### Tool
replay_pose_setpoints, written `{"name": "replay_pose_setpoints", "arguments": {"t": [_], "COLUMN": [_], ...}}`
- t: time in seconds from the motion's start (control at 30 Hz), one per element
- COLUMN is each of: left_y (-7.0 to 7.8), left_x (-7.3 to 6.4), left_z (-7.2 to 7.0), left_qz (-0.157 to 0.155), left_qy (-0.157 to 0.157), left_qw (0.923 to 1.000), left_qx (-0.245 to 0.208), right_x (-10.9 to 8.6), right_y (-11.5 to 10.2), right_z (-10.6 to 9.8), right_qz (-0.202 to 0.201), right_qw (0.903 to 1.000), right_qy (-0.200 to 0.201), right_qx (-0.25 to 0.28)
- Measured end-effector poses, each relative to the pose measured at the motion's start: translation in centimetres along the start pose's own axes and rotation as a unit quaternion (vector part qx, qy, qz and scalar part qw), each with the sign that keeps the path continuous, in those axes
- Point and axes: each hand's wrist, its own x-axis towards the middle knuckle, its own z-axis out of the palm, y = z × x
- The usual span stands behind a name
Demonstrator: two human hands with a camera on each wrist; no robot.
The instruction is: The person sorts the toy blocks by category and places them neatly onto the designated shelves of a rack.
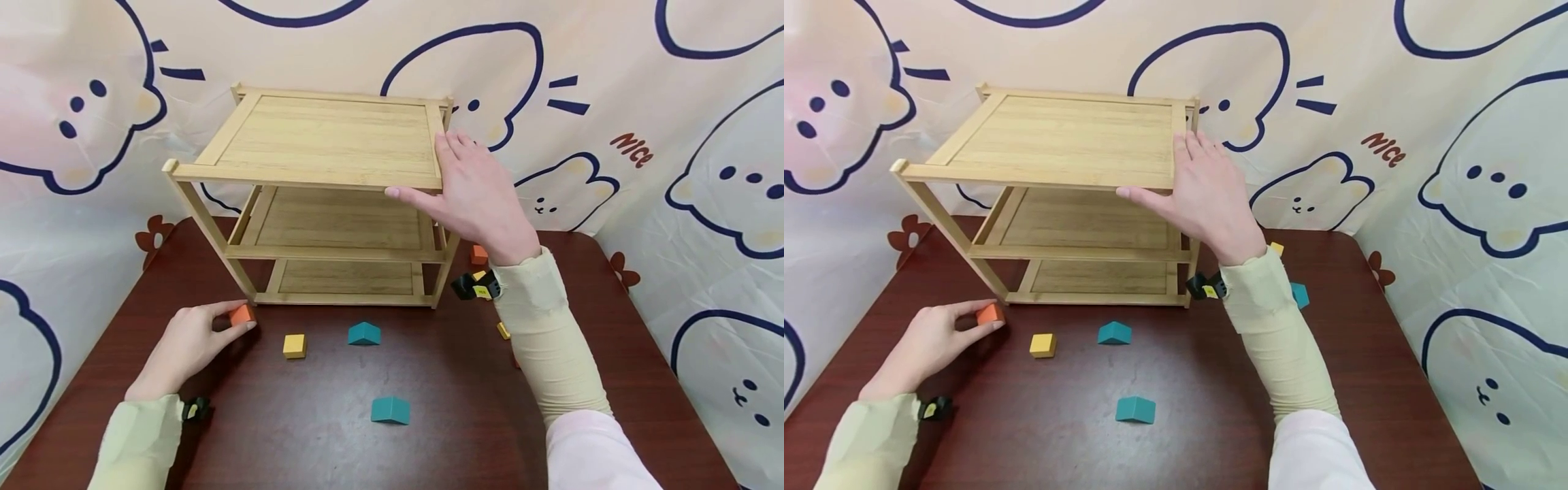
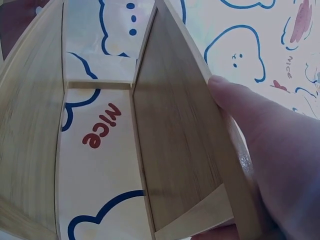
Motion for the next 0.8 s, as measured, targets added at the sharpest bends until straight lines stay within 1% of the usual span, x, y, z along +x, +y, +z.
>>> {"name": "replay_pose_setpoints", "arguments": {"t": [0.23, 0.33, 0.5, 0.57, 0.8], "left_y": [1.0, 1.5, 2.6, 3.1, 4.4], "left_x": [0.4, 0.6, 0.8, 0.9, 1.1], "left_z": [-0.4, -0.7, -1.3, -1.4, -2.0], "left_qz": [0.027, 0.032, 0.040, 0.049, 0.077], "left_qy": [0.024, 0.024, 0.024, 0.029, 0.045], "left_qw": [0.9993, 0.9991, 0.9988, 0.9983, 0.9958], "left_qx": [0.010, 0.011, 0.013, 0.016, 0.020], "right_x": [-0.1, -0.1, -0.2, -0.3, -0.3], "right_y": [0.0, 0.0, 0.2, 0.2, 0.2], "right_z": [-0.1, -0.1, 0.0, 0.1, 0.0], "right_qz": [-0.006, -0.011, -0.029, -0.034, -0.034], "right_qw": [1.0000, 0.9999, 0.9994, 0.9991, 0.9993], "right_qy": [0.002, 0.003, 0.020, 0.023, 0.013], "right_qx": [-0.003, -0.003, -0.004, -0.003, 0.004]}}
